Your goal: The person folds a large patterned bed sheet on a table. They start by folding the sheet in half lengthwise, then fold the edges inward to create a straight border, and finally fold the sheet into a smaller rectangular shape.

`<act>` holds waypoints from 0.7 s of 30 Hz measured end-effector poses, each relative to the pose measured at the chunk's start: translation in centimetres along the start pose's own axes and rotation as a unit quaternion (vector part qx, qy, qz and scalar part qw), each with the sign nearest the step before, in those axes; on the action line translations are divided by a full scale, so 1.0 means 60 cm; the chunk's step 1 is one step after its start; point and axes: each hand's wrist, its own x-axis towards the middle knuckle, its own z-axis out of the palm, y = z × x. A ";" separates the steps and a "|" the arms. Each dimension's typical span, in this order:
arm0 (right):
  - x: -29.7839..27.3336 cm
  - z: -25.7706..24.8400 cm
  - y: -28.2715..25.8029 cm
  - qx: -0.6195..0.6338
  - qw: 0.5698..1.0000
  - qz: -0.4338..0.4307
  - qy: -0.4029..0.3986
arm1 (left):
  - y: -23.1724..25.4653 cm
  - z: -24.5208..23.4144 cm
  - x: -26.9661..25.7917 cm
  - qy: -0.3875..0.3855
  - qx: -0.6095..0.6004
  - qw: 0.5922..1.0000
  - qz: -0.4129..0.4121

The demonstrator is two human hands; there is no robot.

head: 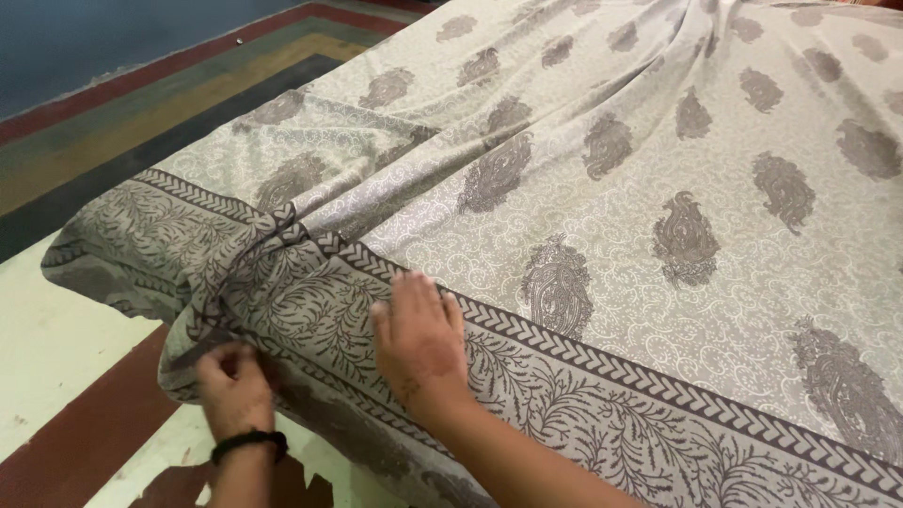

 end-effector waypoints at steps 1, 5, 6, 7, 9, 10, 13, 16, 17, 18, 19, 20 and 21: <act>-0.003 -0.002 -0.008 -0.038 0.997 -0.030 -0.052 | -0.019 0.009 -0.003 0.000 0.012 1.000 0.000; -0.008 0.007 -0.030 -0.168 0.966 -0.160 -0.115 | -0.033 0.020 -0.006 -0.028 0.017 0.991 -0.128; -0.007 0.014 -0.032 -0.193 0.957 -0.189 -0.107 | -0.023 0.017 -0.008 -0.043 0.009 0.981 -0.191; -0.003 0.022 -0.033 -0.217 0.946 -0.219 -0.098 | -0.011 0.010 -0.007 -0.044 0.036 0.973 -0.222; 0.003 0.037 -0.033 -0.262 0.921 -0.283 -0.053 | 0.012 -0.003 -0.001 -0.046 0.088 0.954 -0.282; 0.004 0.043 -0.034 -0.283 0.905 -0.317 -0.017 | 0.021 -0.004 -0.003 -0.023 0.101 0.966 -0.235; 0.026 0.036 -0.044 -0.170 0.932 -0.303 -0.106 | 0.050 -0.008 -0.003 0.021 0.116 0.989 -0.086; 0.066 0.013 -0.050 -0.107 0.973 -0.161 -0.128 | 0.101 -0.033 0.011 -0.006 0.106 0.991 0.084; 0.079 0.009 -0.048 -0.109 0.983 -0.102 -0.106 | 0.118 -0.039 0.021 -0.020 0.113 0.983 0.144; 0.085 0.011 -0.043 -0.109 0.988 -0.066 -0.092 | 0.132 -0.037 0.024 -0.036 0.120 0.972 0.201; 0.091 0.016 -0.037 -0.110 0.990 -0.031 -0.077 | 0.143 -0.030 0.027 -0.077 0.117 0.954 0.264; 0.097 0.022 -0.030 -0.110 0.992 0.006 -0.062 | 0.152 -0.018 0.031 -0.118 0.111 0.931 0.326; 0.105 0.031 -0.027 -0.109 0.993 0.014 -0.044 | 0.159 -0.003 0.034 -0.157 0.104 0.903 0.386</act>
